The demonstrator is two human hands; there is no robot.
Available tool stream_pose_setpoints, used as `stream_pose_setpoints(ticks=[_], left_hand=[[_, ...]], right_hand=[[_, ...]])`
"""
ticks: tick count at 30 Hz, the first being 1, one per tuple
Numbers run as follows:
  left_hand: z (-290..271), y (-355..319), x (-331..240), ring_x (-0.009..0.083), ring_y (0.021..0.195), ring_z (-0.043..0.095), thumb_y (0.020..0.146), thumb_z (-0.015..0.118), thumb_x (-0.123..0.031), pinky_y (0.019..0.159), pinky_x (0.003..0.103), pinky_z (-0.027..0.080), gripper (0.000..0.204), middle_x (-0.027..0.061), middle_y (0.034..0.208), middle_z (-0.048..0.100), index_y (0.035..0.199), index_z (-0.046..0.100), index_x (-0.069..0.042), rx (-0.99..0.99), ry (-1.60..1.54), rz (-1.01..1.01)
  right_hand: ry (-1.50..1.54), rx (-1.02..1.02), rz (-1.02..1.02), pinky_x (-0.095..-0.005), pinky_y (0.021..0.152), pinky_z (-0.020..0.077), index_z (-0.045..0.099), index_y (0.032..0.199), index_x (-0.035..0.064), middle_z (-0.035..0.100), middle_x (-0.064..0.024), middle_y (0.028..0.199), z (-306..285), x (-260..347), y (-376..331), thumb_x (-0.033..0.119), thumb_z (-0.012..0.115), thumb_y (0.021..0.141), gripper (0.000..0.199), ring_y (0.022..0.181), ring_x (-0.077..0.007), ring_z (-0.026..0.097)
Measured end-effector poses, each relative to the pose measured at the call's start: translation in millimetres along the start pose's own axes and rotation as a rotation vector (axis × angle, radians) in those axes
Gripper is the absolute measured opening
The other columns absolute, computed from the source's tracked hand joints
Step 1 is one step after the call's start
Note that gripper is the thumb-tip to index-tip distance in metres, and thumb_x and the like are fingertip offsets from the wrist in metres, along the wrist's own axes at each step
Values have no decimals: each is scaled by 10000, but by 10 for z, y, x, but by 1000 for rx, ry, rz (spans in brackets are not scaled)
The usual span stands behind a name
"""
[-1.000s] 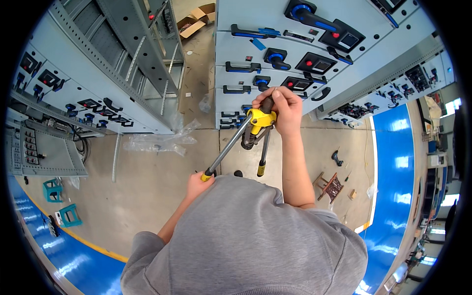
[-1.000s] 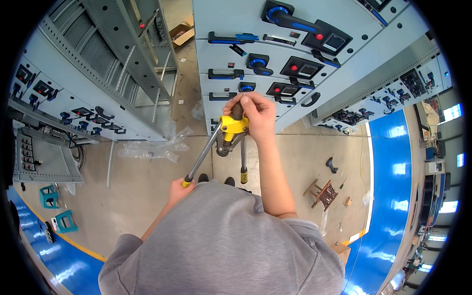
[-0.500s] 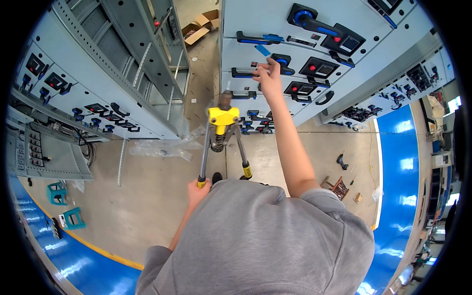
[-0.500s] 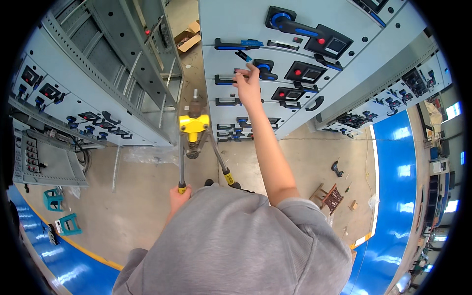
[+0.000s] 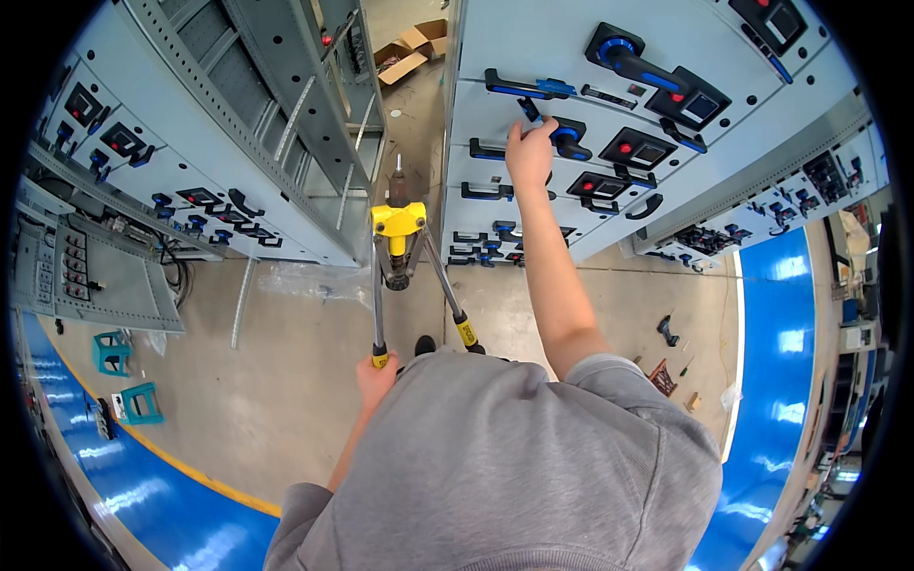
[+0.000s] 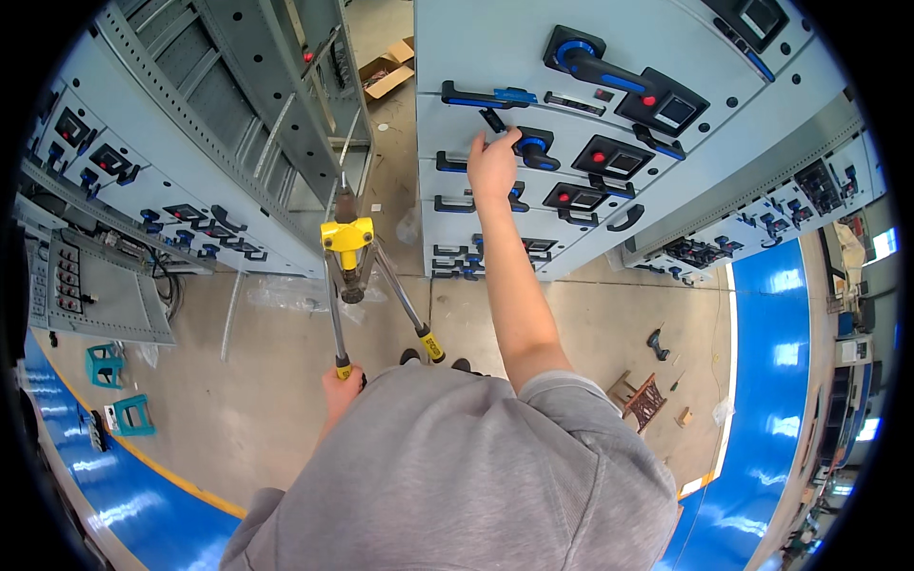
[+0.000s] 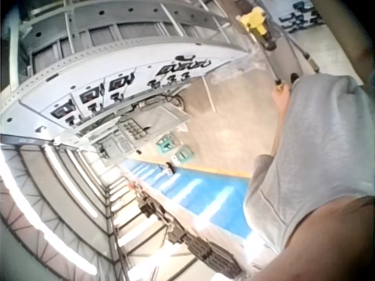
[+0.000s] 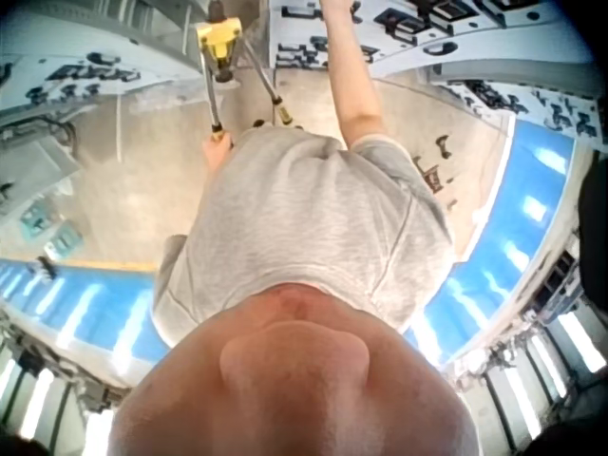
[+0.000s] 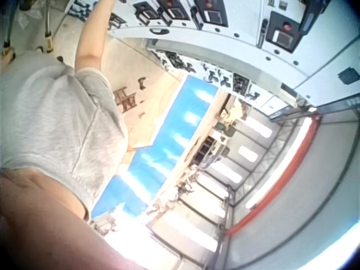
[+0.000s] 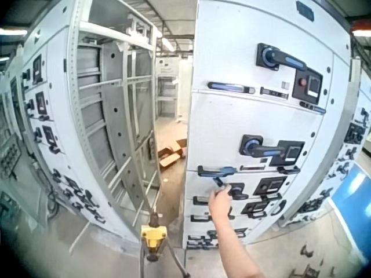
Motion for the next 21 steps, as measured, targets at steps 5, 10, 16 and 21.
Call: stream_pose_setpoints(ticks=[5, 10, 16, 21], left_hand=[[60, 107, 8, 86, 557, 479, 886, 740, -225, 505, 342, 391, 370, 25, 554, 529, 677, 584, 38, -13, -11, 12], [167, 196, -26, 88, 574, 474, 880, 746, -221, 512, 351, 392, 377, 30, 555, 524, 687, 577, 54, 30, -39, -6], [254, 191, -265, 86, 567, 482, 883, 749, -208, 511, 351, 401, 361, 39, 557, 543, 696, 590, 58, 48, 0, 71], [253, 114, -594, 88, 576, 527, 883, 748, -203, 525, 342, 430, 319, 62, 571, 592, 734, 639, 58, 43, 91, 137]], right_hand=[[-262, -11, -13, -504, 724, 583, 526, 1225, -29, 744, -217, 854, -57, 68, 73, 424, 638, 971, 531, 810, -424, 736], [-344, 58, -33, -505, 766, 583, 721, 1045, 1, 761, -215, 931, -67, 124, 206, 499, 682, 906, 518, 864, -425, 738], [-326, 82, -30, -456, 753, 585, 749, 819, -15, 758, -192, 827, 94, 175, 337, 448, 703, 855, 467, 780, -369, 747], [251, 296, 219, -324, 595, 536, 727, 771, -30, 723, -134, 731, 344, 96, 329, 408, 767, 848, 447, 570, -187, 669]])
Point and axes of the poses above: each hand's wrist, its own y-axis towards the middle knuckle, its own z-axis out of the palm, x = y × z, the point moved 8 cm from there along y, towards the middle knuckle
